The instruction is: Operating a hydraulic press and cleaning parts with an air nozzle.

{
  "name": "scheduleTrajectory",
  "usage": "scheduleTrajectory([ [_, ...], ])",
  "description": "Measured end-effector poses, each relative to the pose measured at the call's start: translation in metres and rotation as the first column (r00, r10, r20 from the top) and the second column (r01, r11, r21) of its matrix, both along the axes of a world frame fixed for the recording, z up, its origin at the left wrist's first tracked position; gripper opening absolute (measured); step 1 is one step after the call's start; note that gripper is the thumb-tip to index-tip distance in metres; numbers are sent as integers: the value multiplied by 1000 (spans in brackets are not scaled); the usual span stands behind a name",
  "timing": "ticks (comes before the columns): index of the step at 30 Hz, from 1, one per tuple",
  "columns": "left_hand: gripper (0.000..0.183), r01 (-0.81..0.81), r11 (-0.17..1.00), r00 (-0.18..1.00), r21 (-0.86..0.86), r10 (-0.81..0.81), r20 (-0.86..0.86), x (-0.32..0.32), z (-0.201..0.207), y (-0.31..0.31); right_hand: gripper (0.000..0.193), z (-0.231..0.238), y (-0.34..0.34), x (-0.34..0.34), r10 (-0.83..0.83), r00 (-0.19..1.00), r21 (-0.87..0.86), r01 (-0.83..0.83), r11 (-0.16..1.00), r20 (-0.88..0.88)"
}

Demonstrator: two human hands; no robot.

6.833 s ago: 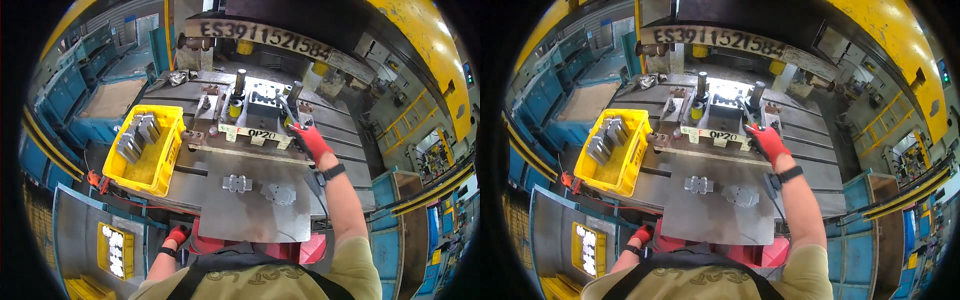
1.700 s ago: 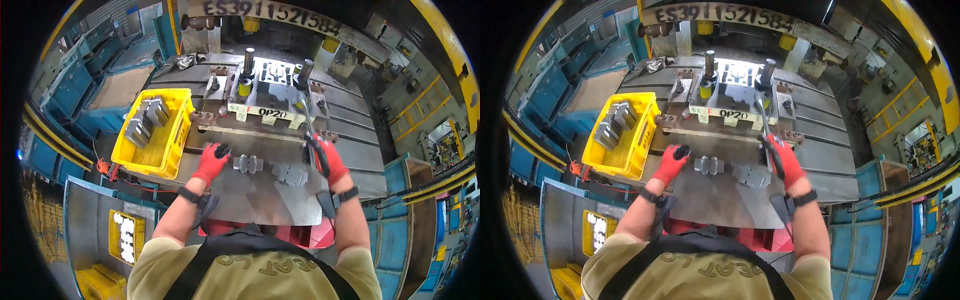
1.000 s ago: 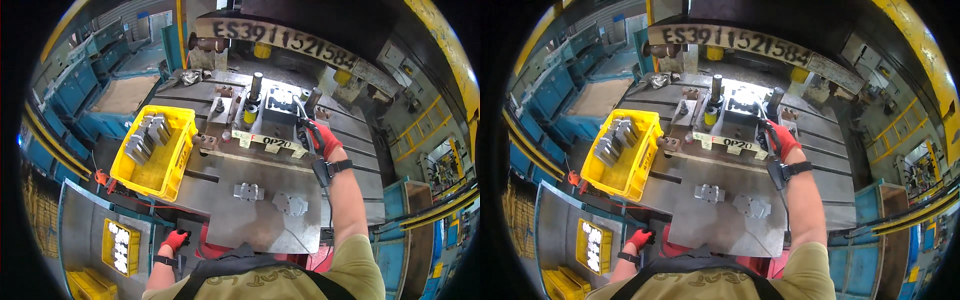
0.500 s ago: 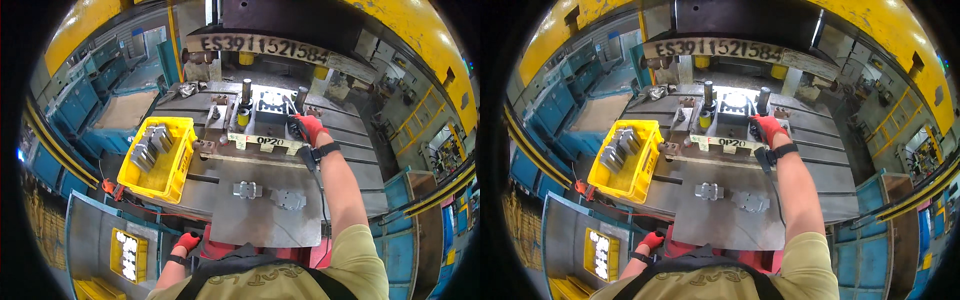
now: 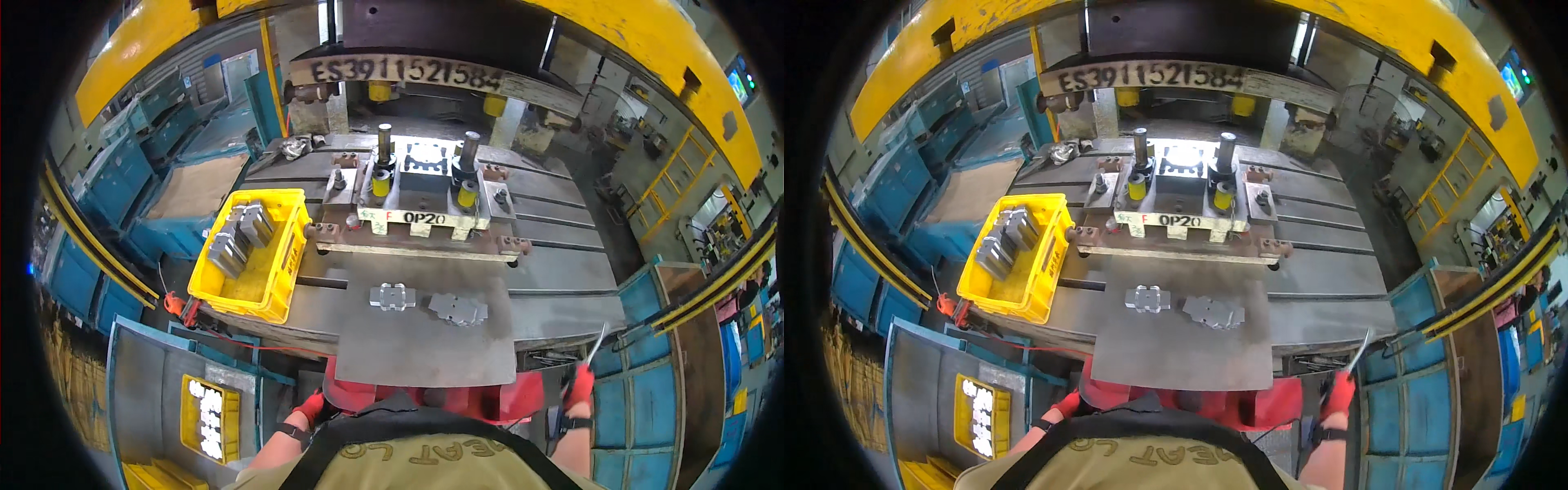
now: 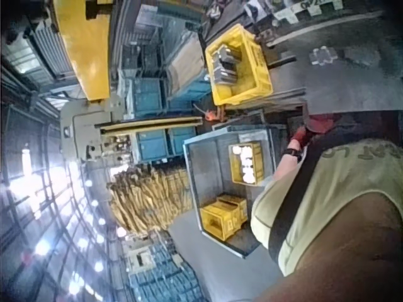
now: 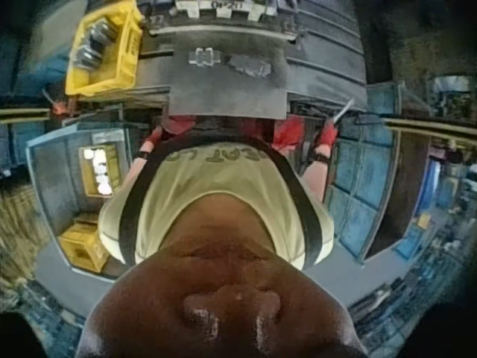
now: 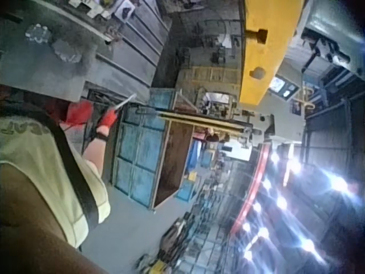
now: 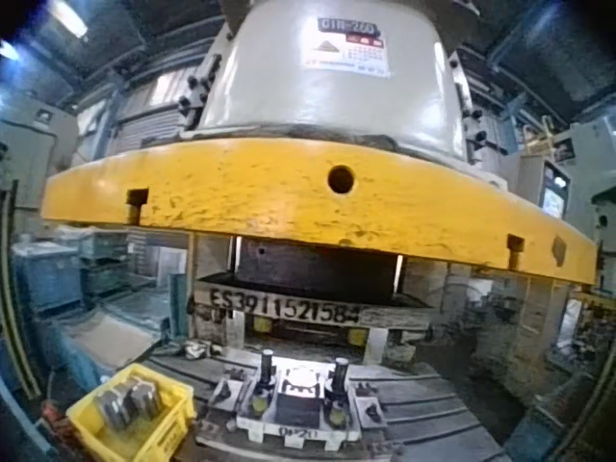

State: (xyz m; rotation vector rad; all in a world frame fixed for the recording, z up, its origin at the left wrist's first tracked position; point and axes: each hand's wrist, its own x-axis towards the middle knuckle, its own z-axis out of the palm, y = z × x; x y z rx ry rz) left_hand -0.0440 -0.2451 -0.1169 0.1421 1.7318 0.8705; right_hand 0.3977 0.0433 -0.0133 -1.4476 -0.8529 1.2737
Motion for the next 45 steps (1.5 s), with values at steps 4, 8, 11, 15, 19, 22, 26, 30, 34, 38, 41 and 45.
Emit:
scheduleTrajectory([
  [4,41,10,999,999,32,-8,-53,-1,4,2,20,-43,-67,20,234,886,-192,-169,967,401],
  [8,42,4,997,996,74,2,-87,-2,8,6,28,-51,-92,-3,524,209,-342,-554,759,826],
  [11,42,-1,993,995,121,14,-103,-2,11,11,30,-97,-89,-5,478,839,-386,-364,848,260],
  [15,43,-39,983,993,181,58,-104,0,13,14,15,-124,-81,-9,441,836,-471,-260,843,327],
  [19,43,-65,973,991,223,90,-104,-1,15,16,20,-100,-81,-19,551,738,-464,-360,810,389],
  [22,43,-67,969,990,236,94,-106,0,16,17,22,-99,-82,-24,515,805,-412,-380,828,293],
  [26,44,-56,968,990,245,85,-113,0,16,16,23,-108,-80,-21,459,858,-286,-391,875,231],
  [30,44,-49,966,991,254,79,-110,-3,15,17,23,-81,-84,-34,318,948,-350,-289,891,29],
  [34,45,-38,961,992,272,68,-103,-4,17,24,19,-65,-85,-43,470,854,-401,-359,843,223],
  [38,45,-5,960,995,281,34,-98,-5,16,24,25,-79,-85,-41,443,856,-387,-327,862,265],
  [41,45,36,963,996,269,-13,-86,-8,17,18,28,-77,-87,-39,320,945,-378,-270,885,73],
  [45,46,346,927,928,146,-315,-201,-34,41,-3,25,-56,-86,-25,454,859,-385,-347,855,237],
])
